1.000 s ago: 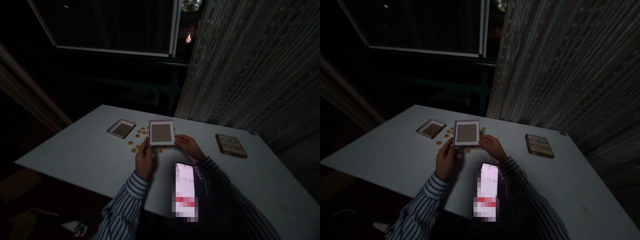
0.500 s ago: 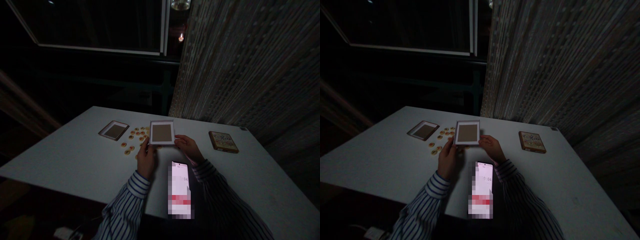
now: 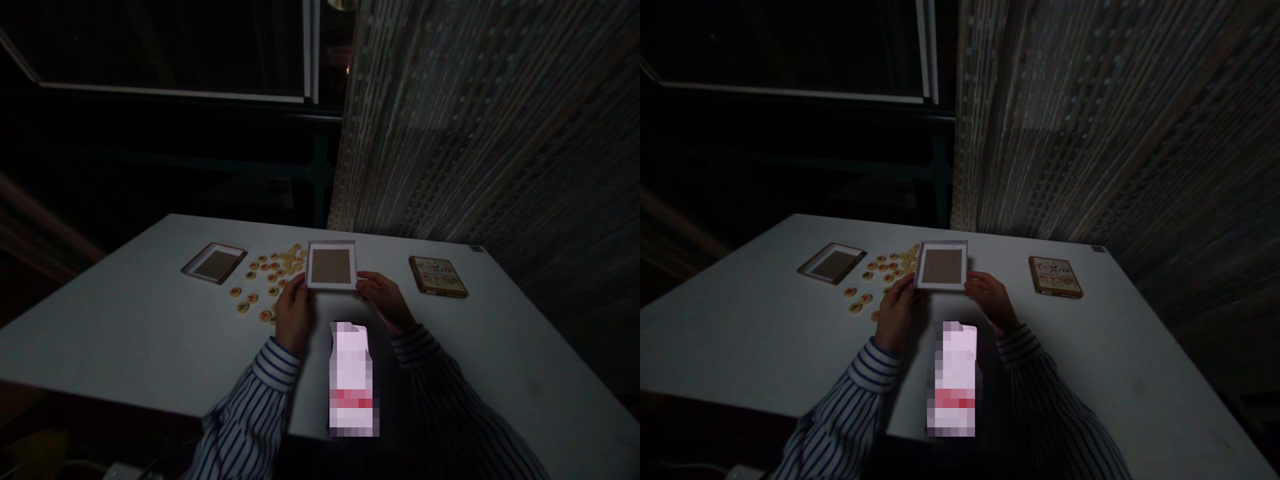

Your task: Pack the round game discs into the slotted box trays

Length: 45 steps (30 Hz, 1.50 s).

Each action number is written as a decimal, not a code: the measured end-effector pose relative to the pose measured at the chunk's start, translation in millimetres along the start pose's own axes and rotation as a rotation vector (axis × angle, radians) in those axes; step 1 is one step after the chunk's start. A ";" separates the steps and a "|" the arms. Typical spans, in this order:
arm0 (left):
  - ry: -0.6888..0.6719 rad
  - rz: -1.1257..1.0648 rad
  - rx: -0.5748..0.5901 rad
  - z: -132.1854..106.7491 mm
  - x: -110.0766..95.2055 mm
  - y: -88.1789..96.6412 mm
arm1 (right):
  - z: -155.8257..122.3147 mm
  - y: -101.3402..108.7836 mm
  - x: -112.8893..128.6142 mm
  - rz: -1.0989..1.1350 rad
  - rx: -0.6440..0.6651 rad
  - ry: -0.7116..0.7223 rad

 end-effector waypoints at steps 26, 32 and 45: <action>-0.107 0.115 0.225 1.4 2.8 -46.1 | -11.8 50.3 -10.1 -0.087 -0.095 0.127; -0.147 0.237 0.221 -1.0 16.9 -49.8 | -17.2 56.5 -13.7 -0.216 -0.153 0.157; -0.226 0.359 0.267 -7.8 18.0 -54.6 | -25.4 54.3 -11.1 -0.606 -0.164 0.265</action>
Point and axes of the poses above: each hand's wrist, its own z-axis towards the middle knuckle, its own y-axis out of the back of the hand, x = y × z, the point moved 8 cm from there along z, towards the middle knuckle, and after that the axes turned 12 degrees about z, right-handed, at the moved point
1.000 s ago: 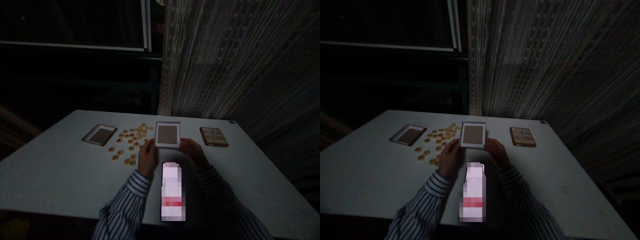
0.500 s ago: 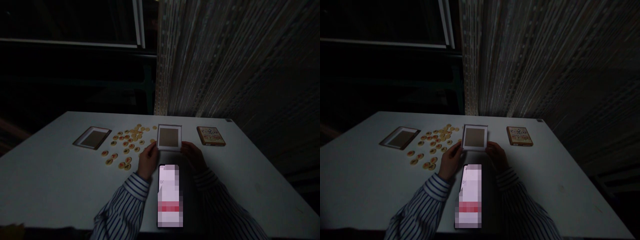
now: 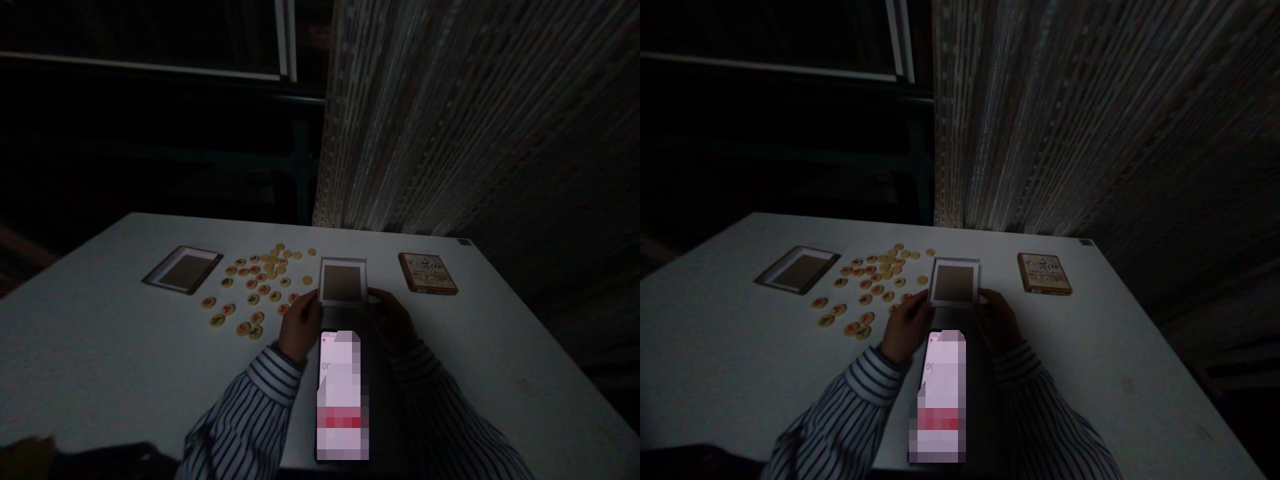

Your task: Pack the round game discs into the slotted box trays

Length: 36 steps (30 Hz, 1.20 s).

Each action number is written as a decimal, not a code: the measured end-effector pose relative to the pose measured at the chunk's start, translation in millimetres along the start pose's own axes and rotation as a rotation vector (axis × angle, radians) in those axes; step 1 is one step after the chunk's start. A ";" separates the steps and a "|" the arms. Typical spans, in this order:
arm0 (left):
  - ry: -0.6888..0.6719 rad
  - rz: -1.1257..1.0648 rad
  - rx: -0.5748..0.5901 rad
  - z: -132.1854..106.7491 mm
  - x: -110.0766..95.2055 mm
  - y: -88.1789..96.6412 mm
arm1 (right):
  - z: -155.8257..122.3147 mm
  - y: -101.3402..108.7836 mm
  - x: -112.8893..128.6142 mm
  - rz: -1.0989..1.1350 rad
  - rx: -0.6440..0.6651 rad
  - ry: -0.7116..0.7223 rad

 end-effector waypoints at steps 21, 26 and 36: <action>-0.133 0.141 0.056 -3.0 -6.6 -4.7 | -5.4 -8.5 -10.6 -0.235 0.095 -0.012; -0.160 0.188 0.072 -3.7 -8.6 -6.4 | -4.8 -9.0 -9.9 -0.287 0.107 -0.018; -0.186 0.226 0.058 -5.4 -8.5 -6.9 | -5.2 -10.3 -0.8 -0.377 0.138 0.014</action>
Point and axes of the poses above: each hand's wrist, its own z-axis towards the middle knuckle, its own y-axis out of the back of the hand, x = y × z, the point moved 8 cm from there along z, towards the middle knuckle, and after that the axes turned 12 degrees about z, right-handed, at the moved point
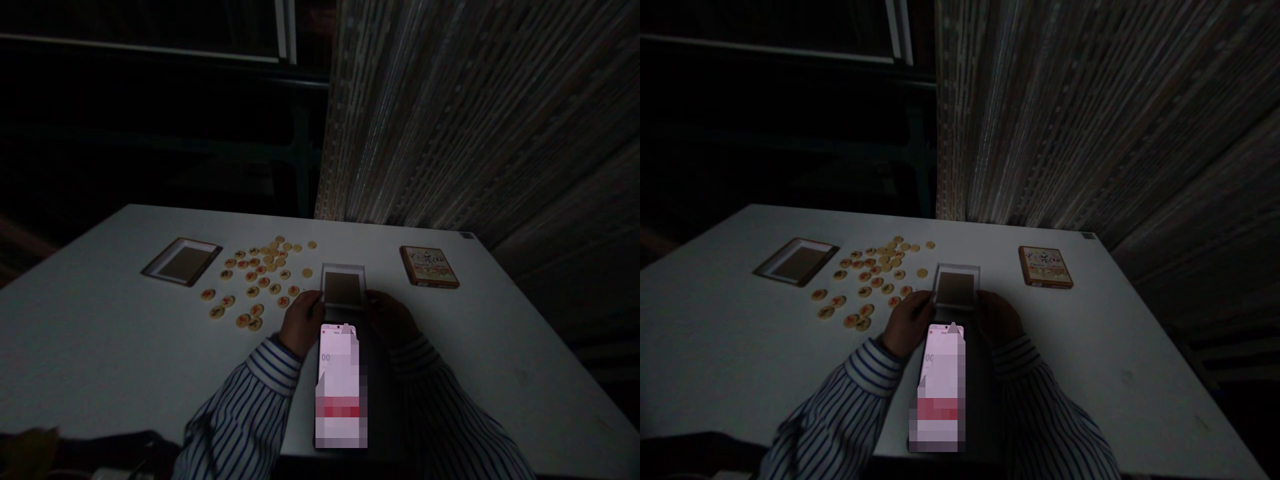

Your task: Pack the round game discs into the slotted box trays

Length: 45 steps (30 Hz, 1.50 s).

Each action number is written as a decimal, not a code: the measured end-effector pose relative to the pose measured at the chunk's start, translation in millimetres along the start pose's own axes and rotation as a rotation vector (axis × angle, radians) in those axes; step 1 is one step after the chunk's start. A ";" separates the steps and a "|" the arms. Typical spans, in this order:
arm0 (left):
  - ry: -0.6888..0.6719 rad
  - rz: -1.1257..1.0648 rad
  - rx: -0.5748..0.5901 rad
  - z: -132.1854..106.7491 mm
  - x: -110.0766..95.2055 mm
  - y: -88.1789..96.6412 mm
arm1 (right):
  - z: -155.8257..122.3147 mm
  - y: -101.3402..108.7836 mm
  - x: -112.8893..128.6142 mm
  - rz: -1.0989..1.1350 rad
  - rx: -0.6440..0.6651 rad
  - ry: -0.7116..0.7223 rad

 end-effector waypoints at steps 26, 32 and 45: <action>-0.005 0.034 -0.015 -2.8 -0.2 0.0 | 0.2 2.5 0.2 -0.079 0.052 -0.077; -0.005 0.067 -0.031 -2.8 -1.0 2.2 | 0.2 4.6 1.6 -0.090 0.040 -0.082; -0.011 0.057 -0.029 -3.6 -1.2 2.2 | -0.8 1.5 -4.3 -0.048 0.006 -0.026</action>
Point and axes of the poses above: each hand's wrist, its own z-axis towards the middle knuckle, its own y-axis out of the back of the hand, x = y × z, the point moved 8 cm from there along z, towards the middle knuckle, and after that the axes turned 12 degrees about z, right-handed, at the moved point
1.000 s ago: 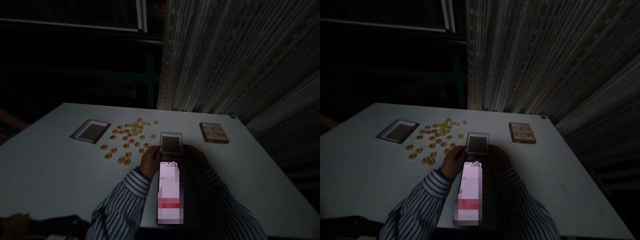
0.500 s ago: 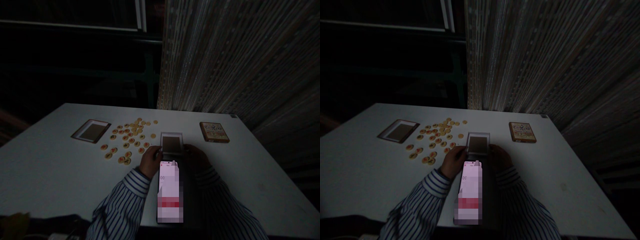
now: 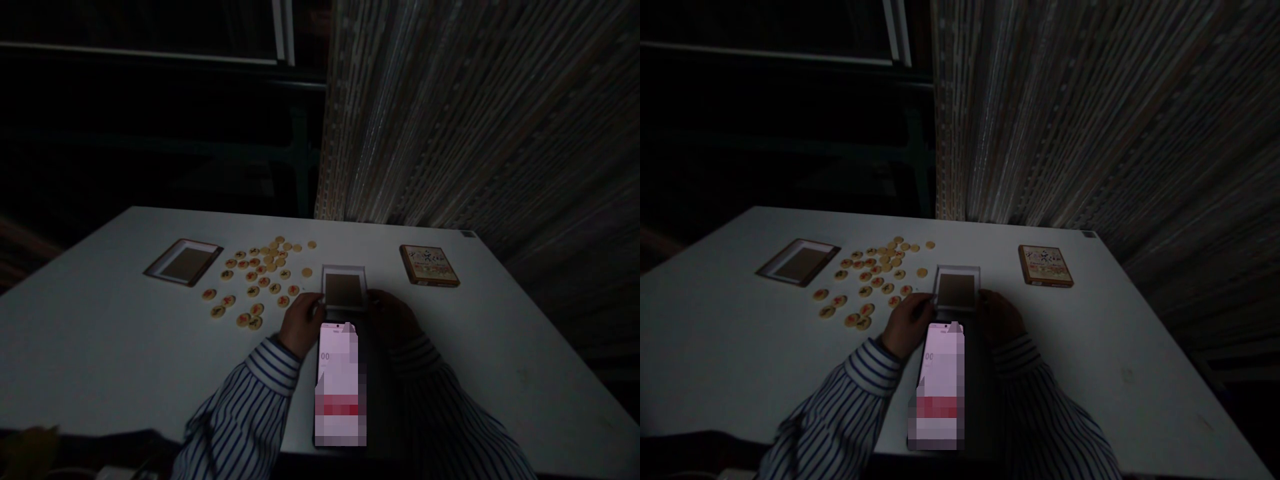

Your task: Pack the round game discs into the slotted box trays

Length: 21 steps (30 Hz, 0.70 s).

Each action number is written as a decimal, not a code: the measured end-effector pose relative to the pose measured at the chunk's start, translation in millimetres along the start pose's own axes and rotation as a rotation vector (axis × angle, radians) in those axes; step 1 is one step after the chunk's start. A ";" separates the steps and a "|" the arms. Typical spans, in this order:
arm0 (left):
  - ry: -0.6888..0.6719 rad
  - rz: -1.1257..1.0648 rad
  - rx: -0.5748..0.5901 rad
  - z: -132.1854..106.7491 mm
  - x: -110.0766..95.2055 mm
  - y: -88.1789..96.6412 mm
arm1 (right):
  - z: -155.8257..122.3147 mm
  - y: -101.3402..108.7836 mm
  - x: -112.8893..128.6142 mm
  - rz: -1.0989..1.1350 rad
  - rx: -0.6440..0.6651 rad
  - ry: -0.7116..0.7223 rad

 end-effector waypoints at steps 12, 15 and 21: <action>0.027 0.027 -0.122 -1.8 -2.6 18.4 | -1.3 19.2 10.1 0.085 -0.238 0.175; 0.016 0.042 -0.180 1.8 -2.9 30.3 | -1.8 20.6 14.7 0.109 -0.254 0.231; -0.079 0.148 -0.269 7.3 5.2 57.5 | -1.0 24.2 23.3 0.121 -0.300 0.344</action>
Point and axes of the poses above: each hand's wrist, its own z-axis towards the middle knuckle, its own y-axis out of the back of the hand, x = y × z, the point moved 8 cm from there along z, towards the middle knuckle, and after that the axes turned 12 degrees about z, right-handed, at the moved point
